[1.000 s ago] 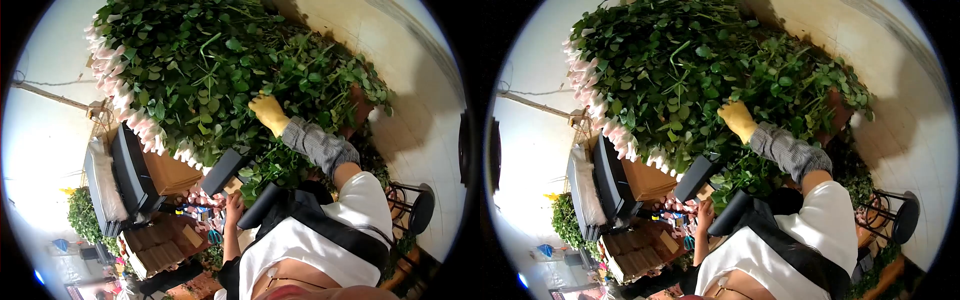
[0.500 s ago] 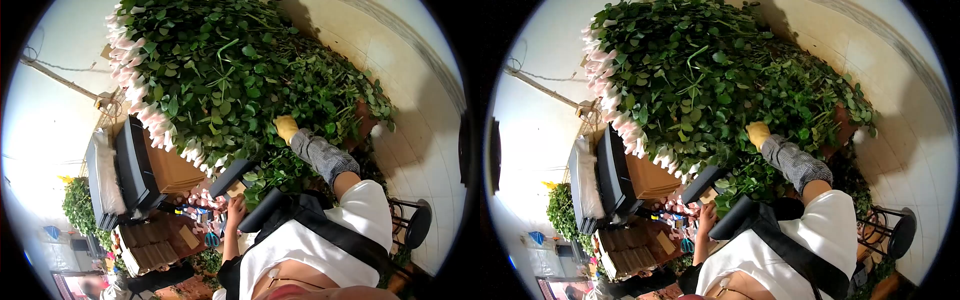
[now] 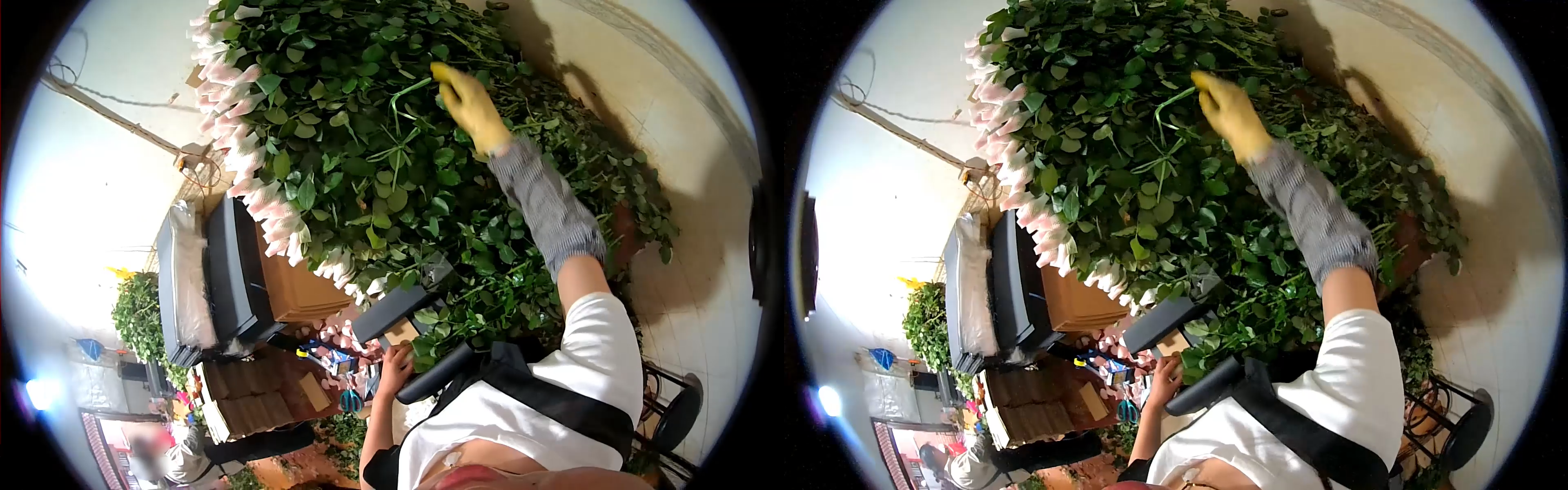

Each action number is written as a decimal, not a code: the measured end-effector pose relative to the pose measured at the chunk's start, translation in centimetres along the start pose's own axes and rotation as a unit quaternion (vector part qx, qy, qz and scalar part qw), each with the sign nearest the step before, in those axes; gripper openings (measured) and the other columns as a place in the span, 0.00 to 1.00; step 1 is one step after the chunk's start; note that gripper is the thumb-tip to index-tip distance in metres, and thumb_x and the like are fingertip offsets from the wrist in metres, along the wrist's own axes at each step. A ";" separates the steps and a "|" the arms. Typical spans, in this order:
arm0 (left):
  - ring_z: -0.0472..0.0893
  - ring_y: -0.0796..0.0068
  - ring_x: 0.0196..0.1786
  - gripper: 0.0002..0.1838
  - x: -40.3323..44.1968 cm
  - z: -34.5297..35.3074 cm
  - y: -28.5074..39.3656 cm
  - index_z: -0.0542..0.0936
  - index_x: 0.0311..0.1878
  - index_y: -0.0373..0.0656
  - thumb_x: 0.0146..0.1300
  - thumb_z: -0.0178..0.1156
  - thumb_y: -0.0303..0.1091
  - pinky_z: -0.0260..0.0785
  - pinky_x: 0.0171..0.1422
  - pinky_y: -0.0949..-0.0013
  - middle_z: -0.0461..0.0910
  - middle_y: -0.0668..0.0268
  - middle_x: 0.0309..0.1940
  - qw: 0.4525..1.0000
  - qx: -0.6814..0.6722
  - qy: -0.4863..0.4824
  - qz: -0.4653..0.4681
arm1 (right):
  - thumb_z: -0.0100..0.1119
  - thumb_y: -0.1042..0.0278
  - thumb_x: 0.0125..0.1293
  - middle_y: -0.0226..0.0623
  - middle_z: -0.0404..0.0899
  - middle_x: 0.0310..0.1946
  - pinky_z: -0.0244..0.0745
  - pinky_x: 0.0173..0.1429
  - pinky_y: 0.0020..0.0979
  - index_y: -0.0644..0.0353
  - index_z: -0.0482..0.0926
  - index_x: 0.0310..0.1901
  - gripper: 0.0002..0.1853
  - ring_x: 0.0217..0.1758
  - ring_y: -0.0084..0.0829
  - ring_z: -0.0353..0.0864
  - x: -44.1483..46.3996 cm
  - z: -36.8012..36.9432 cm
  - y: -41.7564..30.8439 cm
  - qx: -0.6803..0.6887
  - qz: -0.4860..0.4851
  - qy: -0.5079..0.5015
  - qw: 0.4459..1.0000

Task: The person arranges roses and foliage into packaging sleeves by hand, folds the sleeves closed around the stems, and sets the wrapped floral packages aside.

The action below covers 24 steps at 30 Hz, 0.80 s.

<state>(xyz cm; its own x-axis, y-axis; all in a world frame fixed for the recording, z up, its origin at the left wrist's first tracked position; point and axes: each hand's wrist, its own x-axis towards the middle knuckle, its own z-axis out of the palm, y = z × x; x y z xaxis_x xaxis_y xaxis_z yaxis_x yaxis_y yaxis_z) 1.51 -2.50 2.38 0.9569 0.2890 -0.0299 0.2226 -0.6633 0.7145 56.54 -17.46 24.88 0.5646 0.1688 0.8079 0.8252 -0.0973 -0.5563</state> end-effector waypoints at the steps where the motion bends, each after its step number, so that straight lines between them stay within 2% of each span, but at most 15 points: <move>1: 0.77 0.54 0.56 0.22 0.0 -0.2 0.3 0.81 0.57 0.41 0.56 0.67 0.25 0.70 0.63 0.59 0.76 0.56 0.50 1.000 -0.004 -0.005 -0.014 | 0.56 0.72 0.70 0.46 0.84 0.51 0.78 0.59 0.43 0.57 0.76 0.63 0.20 0.54 0.49 0.82 2.4 1.4 3.1 -0.067 0.012 0.002 0.998; 2: 0.77 0.54 0.56 0.22 0.0 -0.2 0.5 0.81 0.56 0.41 0.56 0.67 0.25 0.70 0.63 0.59 0.75 0.56 0.50 1.000 -0.009 -0.010 -0.027 | 0.56 0.70 0.70 0.46 0.85 0.46 0.77 0.57 0.45 0.59 0.76 0.62 0.20 0.51 0.50 0.82 4.5 2.3 5.3 -0.197 0.003 -0.019 0.980; 3: 0.77 0.54 0.56 0.22 0.0 -0.3 0.7 0.81 0.56 0.41 0.56 0.67 0.25 0.70 0.63 0.59 0.75 0.56 0.50 0.999 -0.006 -0.009 -0.031 | 0.58 0.66 0.68 0.46 0.85 0.45 0.77 0.57 0.45 0.59 0.76 0.62 0.21 0.51 0.49 0.82 5.4 4.2 9.1 -0.251 0.014 -0.019 0.968; 4: 0.77 0.54 0.55 0.22 0.0 -0.2 0.8 0.81 0.56 0.41 0.56 0.67 0.25 0.70 0.63 0.59 0.75 0.56 0.50 1.000 0.007 -0.005 -0.022 | 0.58 0.66 0.68 0.46 0.85 0.45 0.77 0.57 0.45 0.59 0.76 0.62 0.21 0.51 0.49 0.82 5.0 5.0 9.8 -0.248 0.015 -0.020 0.968; 6: 0.77 0.54 0.55 0.22 0.1 -0.4 0.7 0.81 0.56 0.40 0.56 0.67 0.25 0.70 0.63 0.59 0.75 0.56 0.50 1.000 0.024 0.003 -0.014 | 0.61 0.63 0.66 0.45 0.85 0.46 0.77 0.57 0.45 0.58 0.76 0.62 0.23 0.51 0.48 0.82 4.7 6.6 11.0 -0.329 0.062 -0.106 0.936; 7: 0.77 0.54 0.55 0.22 0.2 -0.2 0.6 0.81 0.56 0.40 0.55 0.67 0.25 0.70 0.63 0.59 0.75 0.56 0.50 1.000 0.008 0.003 -0.023 | 0.63 0.61 0.65 0.45 0.84 0.49 0.77 0.58 0.44 0.59 0.75 0.62 0.25 0.54 0.48 0.81 5.1 4.8 7.4 -0.361 0.094 -0.182 0.910; 10: 0.77 0.54 0.55 0.22 0.0 -0.3 1.1 0.81 0.56 0.39 0.56 0.67 0.25 0.70 0.63 0.59 0.76 0.56 0.50 0.999 0.007 -0.006 -0.037 | 0.63 0.60 0.65 0.46 0.82 0.52 0.76 0.60 0.44 0.61 0.74 0.61 0.25 0.56 0.48 0.80 1.7 3.1 7.2 -0.312 0.044 -0.174 0.933; 11: 0.77 0.53 0.55 0.22 0.0 -0.5 1.4 0.81 0.56 0.39 0.56 0.66 0.25 0.70 0.63 0.59 0.76 0.55 0.50 0.999 0.010 -0.007 -0.036 | 0.65 0.61 0.64 0.48 0.81 0.56 0.75 0.63 0.45 0.63 0.71 0.66 0.30 0.58 0.50 0.79 0.6 2.5 7.7 -0.286 0.081 -0.238 0.925; 12: 0.77 0.53 0.55 0.22 0.2 -0.4 1.1 0.81 0.56 0.39 0.56 0.66 0.25 0.70 0.63 0.59 0.76 0.55 0.50 1.000 0.011 -0.005 -0.015 | 0.63 0.63 0.65 0.48 0.83 0.50 0.76 0.58 0.48 0.62 0.75 0.59 0.22 0.53 0.52 0.81 -0.9 1.7 7.7 -0.257 0.085 -0.244 0.931; 14: 0.77 0.52 0.55 0.22 0.1 -0.3 0.9 0.81 0.57 0.40 0.57 0.66 0.26 0.70 0.63 0.58 0.76 0.55 0.50 1.000 0.014 -0.009 -0.016 | 0.63 0.66 0.65 0.49 0.84 0.43 0.77 0.52 0.49 0.59 0.79 0.52 0.15 0.47 0.53 0.82 -2.7 -0.6 7.0 -0.184 0.017 -0.198 0.963; 16: 0.77 0.52 0.55 0.22 0.1 -0.1 0.0 0.81 0.57 0.41 0.57 0.66 0.27 0.69 0.62 0.58 0.76 0.55 0.50 1.000 0.029 -0.003 -0.004 | 0.63 0.70 0.64 0.47 0.84 0.36 0.77 0.47 0.48 0.56 0.81 0.47 0.10 0.41 0.52 0.83 -3.3 -4.4 4.8 -0.233 -0.005 -0.120 0.965; 18: 0.77 0.53 0.55 0.23 -0.2 0.3 -0.1 0.81 0.58 0.42 0.57 0.68 0.29 0.69 0.62 0.57 0.76 0.56 0.50 1.000 0.024 0.014 0.008 | 0.64 0.72 0.61 0.41 0.84 0.34 0.79 0.47 0.44 0.53 0.82 0.48 0.12 0.40 0.46 0.84 -3.4 -9.4 -0.8 -0.390 -0.017 -0.112 0.914; 20: 0.78 0.55 0.56 0.23 -0.2 0.5 -0.7 0.81 0.60 0.45 0.59 0.67 0.33 0.68 0.62 0.56 0.77 0.57 0.50 0.999 0.029 0.021 0.018 | 0.63 0.73 0.60 0.38 0.85 0.32 0.80 0.49 0.41 0.51 0.83 0.48 0.14 0.39 0.42 0.85 -3.8 -12.3 -4.0 -0.489 -0.066 -0.035 0.869; 22: 0.78 0.55 0.56 0.23 -0.2 0.2 0.2 0.81 0.60 0.46 0.60 0.67 0.35 0.68 0.62 0.56 0.77 0.57 0.50 1.000 0.022 0.018 0.002 | 0.62 0.75 0.59 0.35 0.85 0.31 0.79 0.55 0.38 0.52 0.85 0.44 0.12 0.39 0.38 0.84 -4.2 -14.4 -6.3 -0.545 -0.068 0.051 0.834; 24: 0.78 0.54 0.56 0.22 -0.1 0.4 -0.2 0.81 0.59 0.45 0.59 0.67 0.33 0.71 0.61 0.57 0.77 0.56 0.51 0.999 0.042 0.028 0.015 | 0.62 0.76 0.59 0.36 0.86 0.35 0.78 0.56 0.41 0.53 0.86 0.42 0.11 0.42 0.41 0.84 -6.0 -17.6 -5.8 -0.587 -0.063 0.078 0.803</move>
<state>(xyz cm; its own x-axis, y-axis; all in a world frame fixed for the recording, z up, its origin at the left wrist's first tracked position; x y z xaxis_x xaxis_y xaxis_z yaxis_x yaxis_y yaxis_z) 1.47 -2.71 1.95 0.9516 0.3058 0.0314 0.2122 -0.7274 0.6525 48.59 -35.13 26.66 0.3942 0.1342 0.9092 0.2707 -0.9624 0.0246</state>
